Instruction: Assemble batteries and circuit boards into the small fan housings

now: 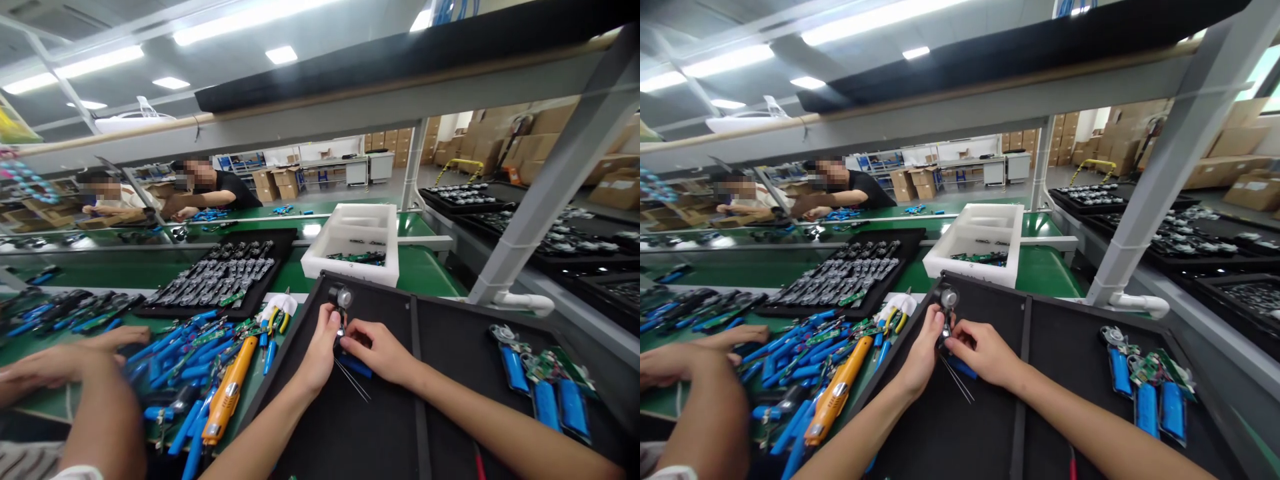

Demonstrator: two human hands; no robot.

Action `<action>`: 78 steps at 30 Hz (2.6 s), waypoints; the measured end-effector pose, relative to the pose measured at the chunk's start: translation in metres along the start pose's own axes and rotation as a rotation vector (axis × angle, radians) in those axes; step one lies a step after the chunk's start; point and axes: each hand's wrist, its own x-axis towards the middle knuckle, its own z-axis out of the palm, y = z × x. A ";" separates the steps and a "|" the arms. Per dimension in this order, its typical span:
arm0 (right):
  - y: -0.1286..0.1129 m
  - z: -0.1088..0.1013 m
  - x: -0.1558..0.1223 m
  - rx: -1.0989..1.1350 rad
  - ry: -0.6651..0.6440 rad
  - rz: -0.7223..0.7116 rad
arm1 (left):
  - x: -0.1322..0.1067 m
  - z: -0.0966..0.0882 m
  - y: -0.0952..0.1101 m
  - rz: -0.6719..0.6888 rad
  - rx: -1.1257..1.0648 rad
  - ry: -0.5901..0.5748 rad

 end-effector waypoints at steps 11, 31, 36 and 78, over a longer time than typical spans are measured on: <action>0.004 -0.001 0.000 0.050 -0.001 -0.020 | 0.001 0.004 0.003 -0.049 -0.068 0.069; 0.000 -0.001 -0.001 0.024 -0.040 -0.008 | 0.003 -0.003 -0.004 -0.069 -0.103 0.060; -0.002 -0.002 -0.002 0.009 -0.059 -0.002 | 0.002 -0.004 -0.002 -0.054 -0.136 0.041; 0.002 -0.004 -0.003 -0.076 -0.046 0.009 | 0.000 -0.004 -0.001 0.192 0.174 0.182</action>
